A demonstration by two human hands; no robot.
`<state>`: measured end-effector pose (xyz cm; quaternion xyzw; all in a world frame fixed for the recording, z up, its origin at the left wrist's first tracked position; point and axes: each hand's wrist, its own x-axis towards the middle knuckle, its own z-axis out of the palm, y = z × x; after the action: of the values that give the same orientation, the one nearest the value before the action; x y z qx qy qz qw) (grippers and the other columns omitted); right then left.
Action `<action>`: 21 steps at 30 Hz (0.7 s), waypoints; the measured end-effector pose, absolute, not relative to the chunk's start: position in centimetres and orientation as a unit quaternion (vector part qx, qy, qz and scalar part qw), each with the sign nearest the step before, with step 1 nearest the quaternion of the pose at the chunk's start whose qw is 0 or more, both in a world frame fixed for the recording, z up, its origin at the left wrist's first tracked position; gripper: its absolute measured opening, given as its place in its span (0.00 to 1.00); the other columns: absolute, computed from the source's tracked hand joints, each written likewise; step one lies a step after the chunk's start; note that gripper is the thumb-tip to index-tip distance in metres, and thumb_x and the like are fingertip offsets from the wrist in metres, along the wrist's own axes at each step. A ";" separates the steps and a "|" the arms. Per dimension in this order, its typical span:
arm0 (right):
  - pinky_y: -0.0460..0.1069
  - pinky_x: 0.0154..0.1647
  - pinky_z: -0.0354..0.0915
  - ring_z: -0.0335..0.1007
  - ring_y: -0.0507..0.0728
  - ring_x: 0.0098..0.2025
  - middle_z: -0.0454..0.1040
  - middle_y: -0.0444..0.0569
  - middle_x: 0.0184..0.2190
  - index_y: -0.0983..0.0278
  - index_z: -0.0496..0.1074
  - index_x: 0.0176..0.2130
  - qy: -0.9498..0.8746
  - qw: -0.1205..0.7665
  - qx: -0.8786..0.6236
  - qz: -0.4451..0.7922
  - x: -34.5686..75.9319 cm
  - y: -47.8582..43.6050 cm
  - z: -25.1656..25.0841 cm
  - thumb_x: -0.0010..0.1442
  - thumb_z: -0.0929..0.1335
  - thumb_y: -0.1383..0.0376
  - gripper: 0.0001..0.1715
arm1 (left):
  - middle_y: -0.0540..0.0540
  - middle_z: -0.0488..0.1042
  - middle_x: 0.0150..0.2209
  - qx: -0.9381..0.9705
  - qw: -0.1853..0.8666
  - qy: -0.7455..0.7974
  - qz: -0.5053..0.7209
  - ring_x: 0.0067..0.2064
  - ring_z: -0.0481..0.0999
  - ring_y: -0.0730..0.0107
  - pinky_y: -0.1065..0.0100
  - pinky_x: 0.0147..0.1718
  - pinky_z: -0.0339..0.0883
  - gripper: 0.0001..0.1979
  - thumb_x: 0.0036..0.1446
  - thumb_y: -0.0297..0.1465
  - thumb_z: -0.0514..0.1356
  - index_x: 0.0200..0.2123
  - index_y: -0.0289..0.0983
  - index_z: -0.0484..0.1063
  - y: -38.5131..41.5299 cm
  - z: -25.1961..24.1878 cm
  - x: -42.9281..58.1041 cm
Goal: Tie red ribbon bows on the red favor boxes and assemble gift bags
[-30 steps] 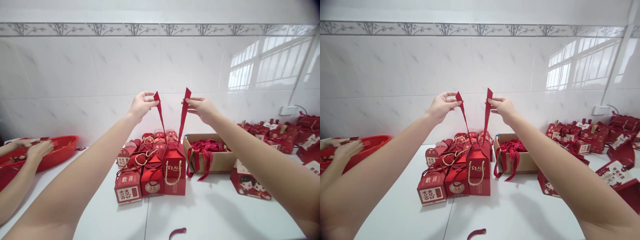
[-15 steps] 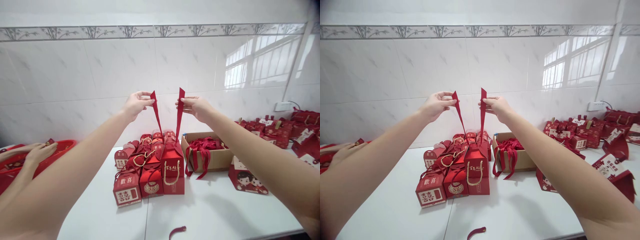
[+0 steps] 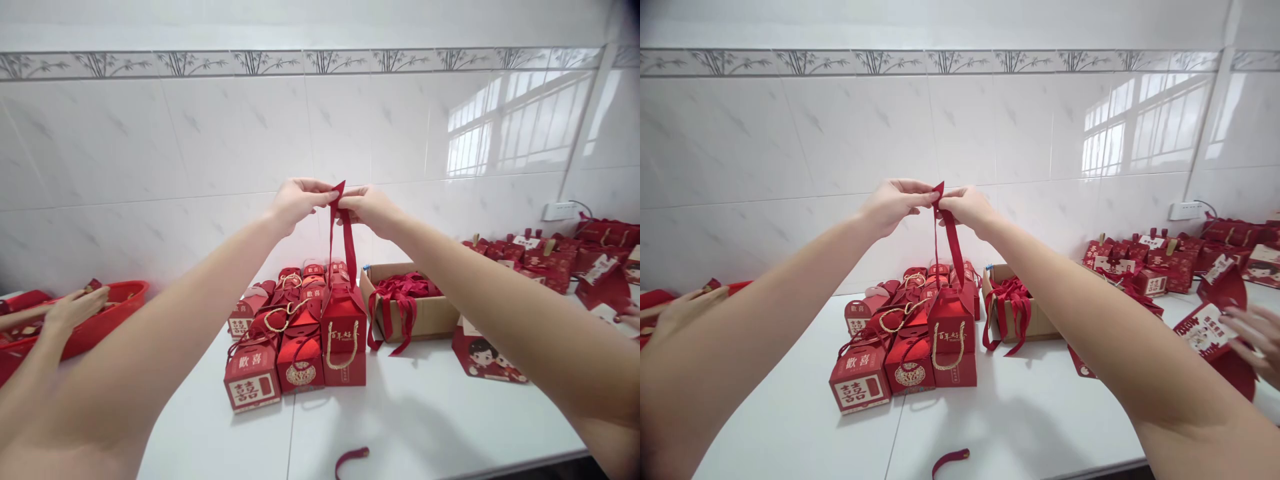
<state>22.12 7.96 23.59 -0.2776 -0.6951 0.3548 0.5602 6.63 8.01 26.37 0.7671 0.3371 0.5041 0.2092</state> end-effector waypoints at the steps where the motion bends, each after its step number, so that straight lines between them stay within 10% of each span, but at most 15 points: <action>1: 0.53 0.38 0.69 0.67 0.50 0.25 0.72 0.49 0.25 0.68 0.73 0.27 -0.689 0.560 -0.272 0.372 22.0 8.0 23.6 0.53 0.65 0.72 0.07 | 0.46 0.76 0.29 0.770 0.191 0.339 0.506 0.32 0.71 0.71 0.67 0.31 0.61 0.08 0.44 0.32 0.67 0.30 0.35 0.77 8.1 26.4 6.8; 14: 0.44 0.28 0.64 0.66 0.48 0.25 0.69 0.45 0.22 0.66 0.67 0.31 -0.521 0.519 -0.320 0.598 22.5 7.8 23.7 0.61 0.63 0.70 0.06 | 0.52 0.76 0.27 0.814 -0.214 0.224 0.491 0.30 0.71 0.74 0.67 0.34 0.64 0.19 0.45 0.24 0.64 0.43 0.37 0.71 8.9 24.7 7.1; 21: 0.43 0.28 0.63 0.62 0.46 0.23 0.68 0.44 0.22 0.68 0.67 0.26 -0.590 0.495 -0.331 0.545 22.9 8.2 24.0 0.60 0.62 0.74 0.11 | 0.49 0.76 0.29 0.844 -0.063 0.212 0.489 0.29 0.72 0.74 0.71 0.26 0.61 0.18 0.47 0.30 0.65 0.42 0.36 0.69 8.6 23.5 6.1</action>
<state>22.95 8.16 24.02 -0.3315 -0.5899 0.5449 0.4952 6.08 8.56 23.53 0.8440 0.2121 0.4885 -0.0633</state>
